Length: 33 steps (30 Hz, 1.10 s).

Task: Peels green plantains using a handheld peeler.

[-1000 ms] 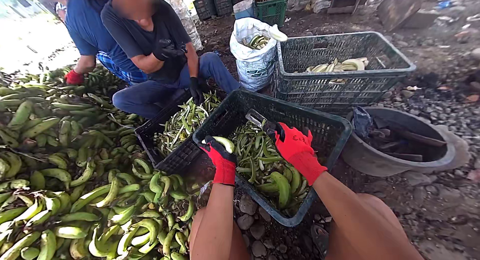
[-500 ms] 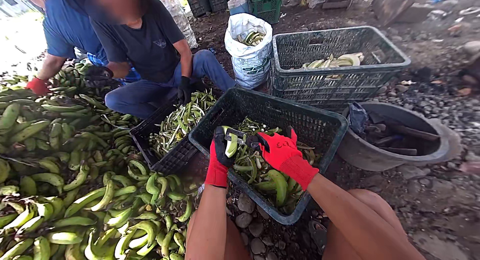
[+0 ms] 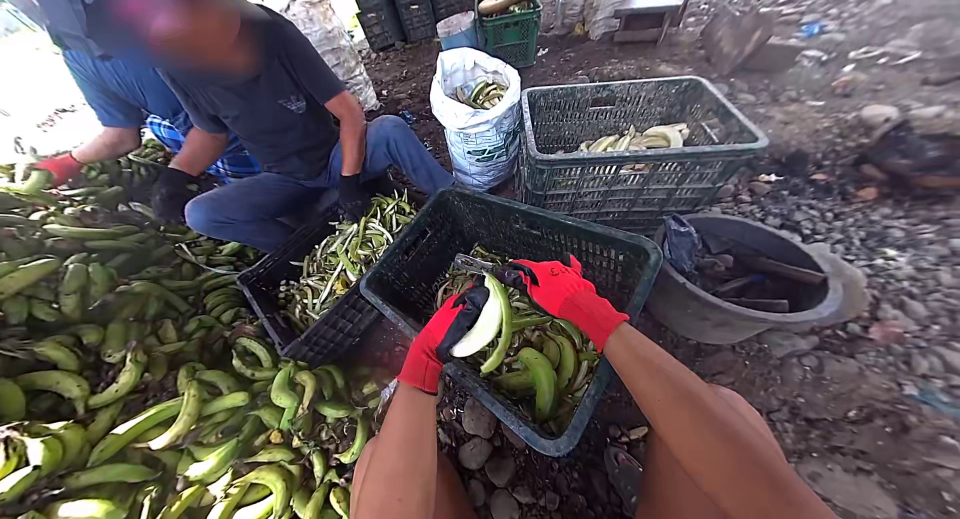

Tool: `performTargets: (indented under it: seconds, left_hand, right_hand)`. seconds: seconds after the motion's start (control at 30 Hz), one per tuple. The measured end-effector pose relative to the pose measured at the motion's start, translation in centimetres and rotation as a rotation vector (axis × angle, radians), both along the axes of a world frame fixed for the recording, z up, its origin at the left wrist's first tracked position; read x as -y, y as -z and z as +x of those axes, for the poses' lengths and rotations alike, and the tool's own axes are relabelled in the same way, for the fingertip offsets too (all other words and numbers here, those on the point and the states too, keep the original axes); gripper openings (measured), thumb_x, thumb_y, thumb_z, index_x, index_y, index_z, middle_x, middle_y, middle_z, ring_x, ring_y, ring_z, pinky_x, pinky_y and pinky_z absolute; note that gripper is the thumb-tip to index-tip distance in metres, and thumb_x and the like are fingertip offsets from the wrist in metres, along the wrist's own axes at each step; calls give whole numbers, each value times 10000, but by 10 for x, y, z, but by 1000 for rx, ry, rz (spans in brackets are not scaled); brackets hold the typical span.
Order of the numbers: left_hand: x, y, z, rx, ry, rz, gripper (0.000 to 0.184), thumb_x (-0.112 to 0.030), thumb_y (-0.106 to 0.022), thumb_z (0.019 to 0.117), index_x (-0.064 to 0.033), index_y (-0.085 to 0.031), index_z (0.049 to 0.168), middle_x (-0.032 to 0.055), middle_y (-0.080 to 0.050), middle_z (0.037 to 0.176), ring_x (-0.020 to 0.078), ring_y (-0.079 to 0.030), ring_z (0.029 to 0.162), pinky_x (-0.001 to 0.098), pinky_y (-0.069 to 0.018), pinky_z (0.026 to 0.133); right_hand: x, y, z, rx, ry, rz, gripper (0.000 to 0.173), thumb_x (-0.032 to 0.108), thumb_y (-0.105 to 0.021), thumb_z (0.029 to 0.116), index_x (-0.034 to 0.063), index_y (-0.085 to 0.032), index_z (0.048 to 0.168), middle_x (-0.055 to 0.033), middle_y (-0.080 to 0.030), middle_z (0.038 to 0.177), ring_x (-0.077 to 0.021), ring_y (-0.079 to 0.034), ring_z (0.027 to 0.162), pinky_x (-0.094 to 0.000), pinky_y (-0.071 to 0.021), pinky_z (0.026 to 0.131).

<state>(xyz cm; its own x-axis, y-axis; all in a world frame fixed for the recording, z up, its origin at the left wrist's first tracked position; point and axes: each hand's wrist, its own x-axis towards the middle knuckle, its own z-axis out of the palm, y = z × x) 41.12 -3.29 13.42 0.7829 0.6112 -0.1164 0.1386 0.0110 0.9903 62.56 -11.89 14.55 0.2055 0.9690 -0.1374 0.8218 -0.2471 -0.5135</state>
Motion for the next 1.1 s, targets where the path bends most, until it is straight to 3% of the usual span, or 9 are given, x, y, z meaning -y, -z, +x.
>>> performTargets:
  seconds: [0.13,0.27,0.37,0.5,0.67,0.77,0.83,1.0,1.1]
  left_hand:
    - [-4,1,6,39,-191,-62,398,-241,-371,1100,7,-510,1379,91,-667,1038,112,-667,865,284,-582,787]
    - [-12,9,17,346,-579,-203,414,-396,-332,1114,-68,-583,1102,54,-613,686,123,-603,534,271,-540,487]
    - [-8,15,8,107,-805,231,293,-60,-497,1006,96,-555,1247,170,-646,1024,143,-614,904,292,-524,844]
    - [-1,12,1,-103,-842,229,163,-2,-557,987,108,-575,1105,145,-607,936,111,-574,825,253,-509,788]
    - [1,-1,1,-408,-765,702,286,-149,-733,857,110,-686,970,218,-700,929,247,-662,905,394,-513,884]
    - [-3,-3,1,-398,-807,623,280,-121,-702,892,105,-665,1053,223,-691,1009,252,-660,967,406,-516,910]
    - [-1,-3,7,-259,-865,408,291,-85,-520,1022,95,-584,1242,236,-647,1153,250,-635,1072,405,-504,967]
    - [-7,5,9,422,-821,-126,284,-242,-301,1119,-76,-531,1121,28,-583,826,90,-599,711,270,-544,656]
    - [1,2,14,559,-639,-191,328,-314,-292,1118,-138,-569,1134,-13,-631,829,69,-636,732,268,-563,666]
  right_hand:
    - [1,4,4,-75,31,20,427,429,-408,1098,242,-588,1437,-145,-703,1262,-353,-625,1236,-693,-338,1104]
    - [11,3,-27,-57,76,-12,473,479,-384,1091,234,-556,1457,-140,-699,1262,-333,-615,1256,-651,-278,1169]
    - [21,1,-56,-10,-32,-38,495,444,-459,1062,234,-513,1507,-164,-639,1363,-353,-551,1335,-682,-167,1203]
    - [27,3,-70,69,-85,13,524,425,-533,1020,277,-503,1522,-206,-613,1361,-403,-513,1346,-711,-92,1199]
    - [24,-14,-71,68,-58,-53,492,411,-477,1053,290,-487,1530,-192,-625,1338,-375,-554,1302,-712,-110,1195]
    - [22,-22,-75,29,-20,-91,480,402,-442,1070,266,-491,1528,-175,-651,1314,-364,-578,1285,-700,-148,1195]
    - [19,-27,-72,7,9,-126,473,396,-401,1093,250,-474,1537,-172,-666,1311,-358,-582,1300,-678,-189,1197]
    - [22,-19,-67,39,-80,-70,475,375,-438,1073,239,-491,1526,-169,-660,1311,-350,-574,1301,-692,-112,1208]
    - [18,-23,-59,8,-22,-60,438,349,-432,1089,244,-514,1506,-151,-677,1297,-338,-588,1292,-680,-141,1208]
